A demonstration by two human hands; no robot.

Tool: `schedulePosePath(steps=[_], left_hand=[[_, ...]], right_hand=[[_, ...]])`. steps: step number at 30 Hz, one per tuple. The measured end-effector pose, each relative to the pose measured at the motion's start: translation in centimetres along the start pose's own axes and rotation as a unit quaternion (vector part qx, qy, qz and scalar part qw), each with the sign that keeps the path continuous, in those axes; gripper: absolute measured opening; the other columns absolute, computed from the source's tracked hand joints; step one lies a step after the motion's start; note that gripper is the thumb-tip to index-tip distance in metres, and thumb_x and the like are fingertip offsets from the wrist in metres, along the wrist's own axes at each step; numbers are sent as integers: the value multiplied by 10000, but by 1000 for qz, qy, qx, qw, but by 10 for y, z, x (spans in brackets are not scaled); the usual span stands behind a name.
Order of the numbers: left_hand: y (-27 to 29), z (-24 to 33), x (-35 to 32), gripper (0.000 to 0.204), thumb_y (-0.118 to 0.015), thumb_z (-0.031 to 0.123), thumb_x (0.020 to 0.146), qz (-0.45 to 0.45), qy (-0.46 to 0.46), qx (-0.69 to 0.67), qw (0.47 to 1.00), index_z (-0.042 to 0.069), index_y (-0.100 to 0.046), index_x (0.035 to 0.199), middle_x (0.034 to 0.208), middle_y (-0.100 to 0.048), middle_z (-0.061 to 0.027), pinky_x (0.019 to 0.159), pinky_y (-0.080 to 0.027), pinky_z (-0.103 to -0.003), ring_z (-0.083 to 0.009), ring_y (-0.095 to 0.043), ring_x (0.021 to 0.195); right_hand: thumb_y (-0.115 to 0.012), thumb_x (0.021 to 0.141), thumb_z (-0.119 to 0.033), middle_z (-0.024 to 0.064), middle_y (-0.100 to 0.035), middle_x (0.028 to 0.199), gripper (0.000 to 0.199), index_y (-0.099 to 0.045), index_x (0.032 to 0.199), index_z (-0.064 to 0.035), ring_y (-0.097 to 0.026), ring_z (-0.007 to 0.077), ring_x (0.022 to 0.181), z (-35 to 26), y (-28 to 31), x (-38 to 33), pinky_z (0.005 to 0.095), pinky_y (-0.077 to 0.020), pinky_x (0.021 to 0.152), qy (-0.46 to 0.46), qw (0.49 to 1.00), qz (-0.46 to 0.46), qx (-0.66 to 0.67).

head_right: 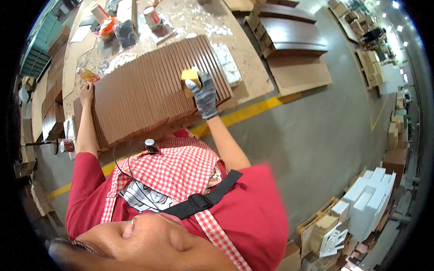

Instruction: The person cleans the surface of a grooved wooden panel using a small yellow sponge, moving it along the grooves and edges across the entire surface.

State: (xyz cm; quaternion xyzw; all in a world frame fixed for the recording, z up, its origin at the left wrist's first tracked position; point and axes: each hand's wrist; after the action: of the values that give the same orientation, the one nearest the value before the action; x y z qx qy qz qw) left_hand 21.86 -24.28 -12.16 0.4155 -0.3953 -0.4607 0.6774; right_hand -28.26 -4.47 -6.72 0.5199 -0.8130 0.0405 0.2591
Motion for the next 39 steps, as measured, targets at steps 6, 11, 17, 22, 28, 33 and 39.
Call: schedulePosePath(steps=[6,11,17,22,28,33,39], left_hand=[[17,14,-30,432,-497,442,842,18,19,-27,999,66,-667,969,944,-637,-204,789,-469,-443,-379,-605,907],[33,31,-57,407,-514,394,840,25,12,-50,998,30,-673,924,904,-641,-212,788,-468,-444,-377,-612,872],[46,37,-73,437,-512,411,847,70,3,-60,996,-3,-650,833,864,-623,-232,787,-439,-466,-398,-578,858],[22,10,-60,468,-481,456,877,61,-45,-38,996,17,-643,896,882,-620,-220,732,-444,-473,-389,-583,839],[25,12,-48,485,-480,510,856,22,6,-43,999,78,-656,989,955,-632,-207,779,-464,-453,-382,-594,917],[25,16,-54,466,-485,491,853,46,-2,-44,998,83,-651,1005,956,-631,-199,774,-463,-434,-373,-593,914],[17,-1,-48,508,-459,542,850,19,-10,-28,999,137,-631,1104,1070,-625,-161,861,-450,-424,-348,-579,1005]], right_hand=[[-645,848,-233,92,-564,996,384,-539,1139,-7,-557,207,911,-17,10,-12,311,-455,805,37,999,-22,-31],[-645,852,-190,77,-562,1032,394,-531,1185,-15,-555,179,932,-24,29,-28,298,-466,819,-2,999,-27,27],[-652,846,-186,112,-561,1116,450,-489,1231,-20,-547,204,989,-40,44,-39,319,-446,874,11,998,-48,-48],[-629,862,-214,116,-540,1164,438,-485,1223,-13,-519,246,1045,-22,42,-44,358,-403,931,30,996,-41,-73],[-628,861,-159,90,-544,1142,415,-495,1217,10,-525,190,1033,-33,32,-28,314,-424,906,-29,997,-23,63],[-645,854,-155,84,-552,1119,401,-514,1197,7,-530,175,1020,-33,34,-30,304,-429,902,-14,998,-25,58],[-637,856,-153,70,-546,1107,403,-515,1209,-1,-527,165,996,-35,35,-35,294,-444,870,-46,993,-20,105]])
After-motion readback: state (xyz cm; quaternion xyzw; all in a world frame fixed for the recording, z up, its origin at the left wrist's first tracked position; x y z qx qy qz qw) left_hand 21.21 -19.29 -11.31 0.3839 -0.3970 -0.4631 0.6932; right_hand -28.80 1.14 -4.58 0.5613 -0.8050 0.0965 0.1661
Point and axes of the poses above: each hand's wrist, its own x-axis towards the middle knuckle, its own y-axis out of the back of the hand, z = x × y
